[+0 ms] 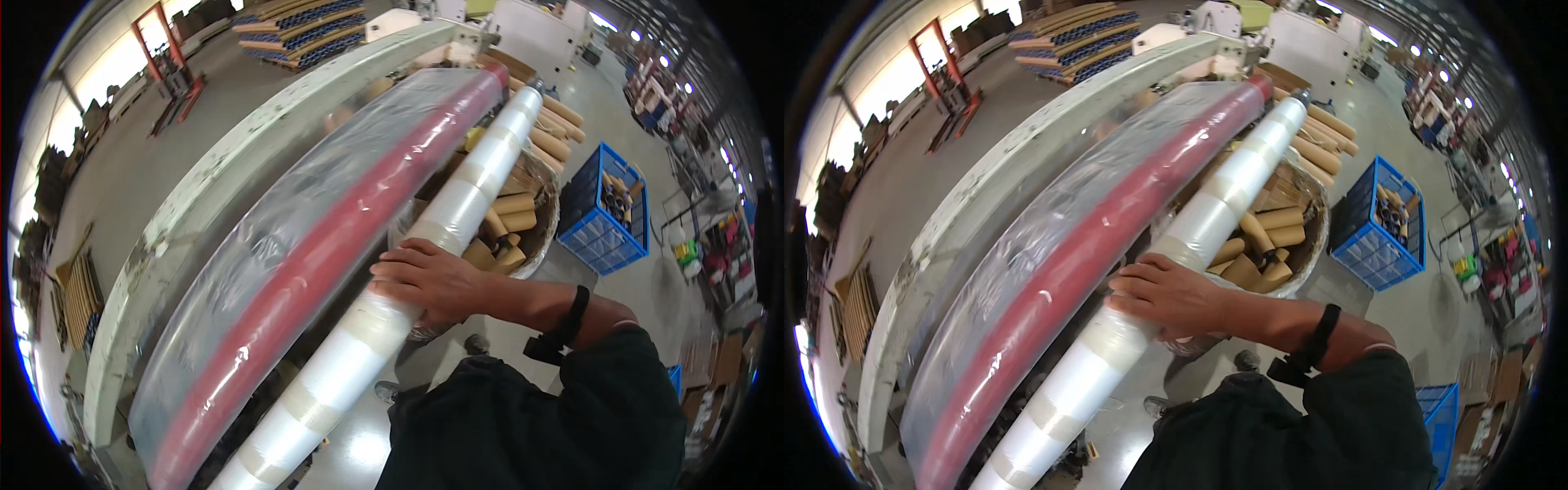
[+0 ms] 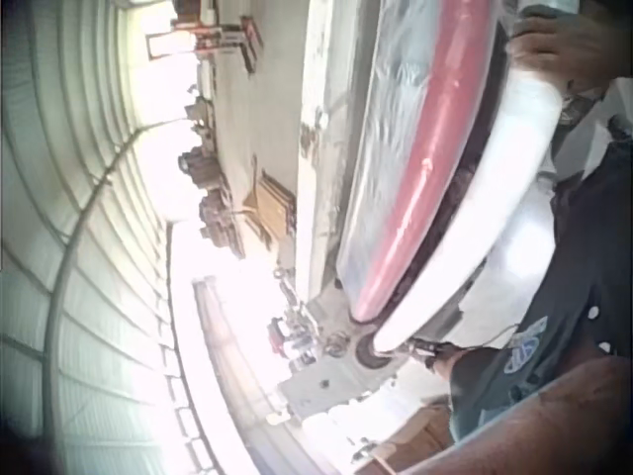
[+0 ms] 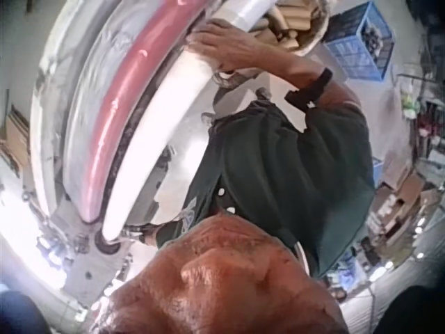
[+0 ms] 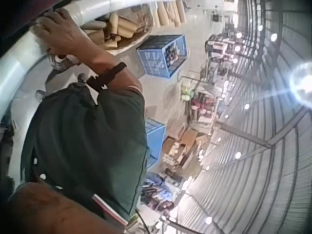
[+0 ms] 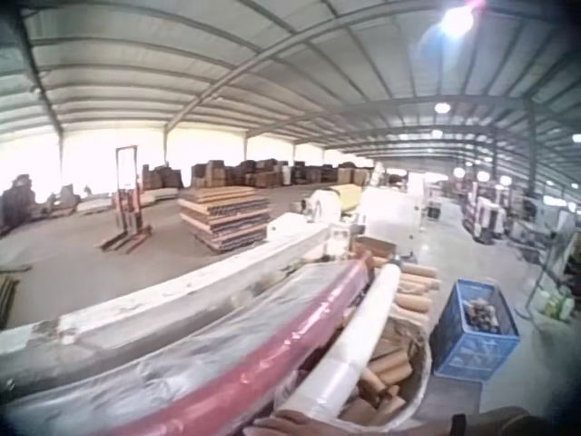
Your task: Operating an industrial machine to wrap or roll plastic film onto cardboard tubes.
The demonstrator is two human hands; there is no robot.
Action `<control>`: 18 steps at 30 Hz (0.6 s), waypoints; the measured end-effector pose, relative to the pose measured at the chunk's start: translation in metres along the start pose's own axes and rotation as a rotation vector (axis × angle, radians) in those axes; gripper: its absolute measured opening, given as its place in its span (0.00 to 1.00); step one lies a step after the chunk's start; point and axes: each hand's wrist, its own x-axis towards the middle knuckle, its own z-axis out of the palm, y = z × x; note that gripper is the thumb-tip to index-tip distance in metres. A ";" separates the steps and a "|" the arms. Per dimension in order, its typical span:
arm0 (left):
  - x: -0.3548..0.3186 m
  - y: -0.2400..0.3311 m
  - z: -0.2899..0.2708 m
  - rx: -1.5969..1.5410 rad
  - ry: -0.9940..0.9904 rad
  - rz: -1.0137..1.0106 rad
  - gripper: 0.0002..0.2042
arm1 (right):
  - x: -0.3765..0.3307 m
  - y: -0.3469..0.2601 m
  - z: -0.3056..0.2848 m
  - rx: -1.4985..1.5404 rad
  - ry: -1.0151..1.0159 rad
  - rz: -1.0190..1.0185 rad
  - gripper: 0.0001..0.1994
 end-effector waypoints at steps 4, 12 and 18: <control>-0.054 0.044 0.042 -0.489 0.010 0.127 0.31 | -0.019 0.029 -0.018 -0.006 -0.013 -0.050 0.41; -0.187 0.118 0.148 -0.859 -0.274 0.323 0.32 | -0.078 0.122 -0.028 -0.135 0.138 -0.029 0.37; -0.321 0.139 0.236 -1.083 -0.479 0.283 0.33 | -0.125 0.256 -0.053 -0.308 0.202 0.053 0.39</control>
